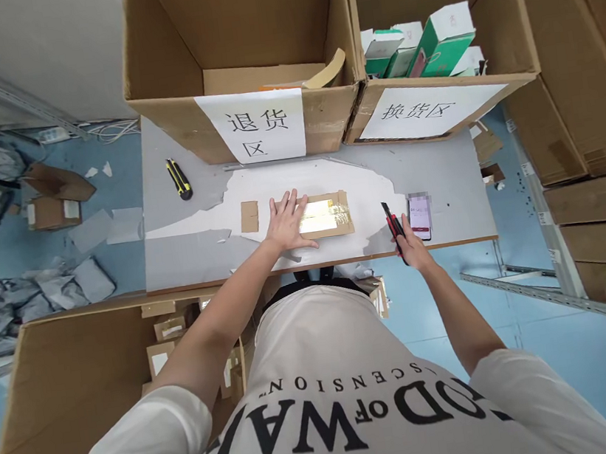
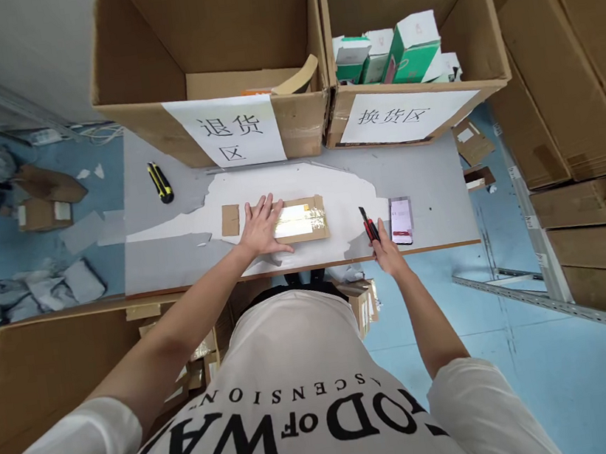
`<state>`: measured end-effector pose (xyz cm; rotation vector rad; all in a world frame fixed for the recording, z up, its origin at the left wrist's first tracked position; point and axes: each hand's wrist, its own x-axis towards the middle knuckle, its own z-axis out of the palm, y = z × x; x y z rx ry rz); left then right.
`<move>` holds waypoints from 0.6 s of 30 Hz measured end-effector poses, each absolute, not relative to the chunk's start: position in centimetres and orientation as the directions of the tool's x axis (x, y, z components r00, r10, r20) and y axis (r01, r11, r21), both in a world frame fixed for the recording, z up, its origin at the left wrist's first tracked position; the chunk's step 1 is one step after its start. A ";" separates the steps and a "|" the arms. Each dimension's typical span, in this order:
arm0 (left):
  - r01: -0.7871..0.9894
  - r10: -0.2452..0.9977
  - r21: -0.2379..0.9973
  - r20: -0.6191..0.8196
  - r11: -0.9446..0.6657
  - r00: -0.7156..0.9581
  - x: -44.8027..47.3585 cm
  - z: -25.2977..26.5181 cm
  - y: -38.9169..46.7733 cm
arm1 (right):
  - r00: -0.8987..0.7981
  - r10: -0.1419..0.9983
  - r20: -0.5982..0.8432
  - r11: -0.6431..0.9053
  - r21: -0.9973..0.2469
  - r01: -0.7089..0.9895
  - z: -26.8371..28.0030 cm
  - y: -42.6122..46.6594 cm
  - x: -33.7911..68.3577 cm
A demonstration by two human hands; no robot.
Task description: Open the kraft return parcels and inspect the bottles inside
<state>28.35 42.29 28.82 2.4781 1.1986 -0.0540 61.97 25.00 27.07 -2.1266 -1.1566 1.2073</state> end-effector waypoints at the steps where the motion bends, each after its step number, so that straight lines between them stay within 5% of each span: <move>1: 0.755 0.744 0.325 -0.187 -0.569 0.641 28.3 28.9 42.2 | 0.320 0.830 -0.457 -0.557 -0.655 0.510 26.2 25.5 61.4; 8: 0.742 0.757 0.339 -0.119 -0.578 0.643 27.8 28.9 37.6 | 0.501 0.789 -0.355 -0.610 -0.359 0.706 20.4 30.2 57.2; 15: 0.775 0.778 0.328 -0.155 -0.541 0.609 28.3 28.3 33.4 | 0.490 0.797 -0.353 -0.587 -0.264 0.766 18.3 30.7 55.6; 18: 0.772 0.779 0.341 -0.153 -0.536 0.608 28.2 28.0 33.5 | 0.452 0.863 -0.227 -0.503 -0.289 0.815 20.2 31.6 55.8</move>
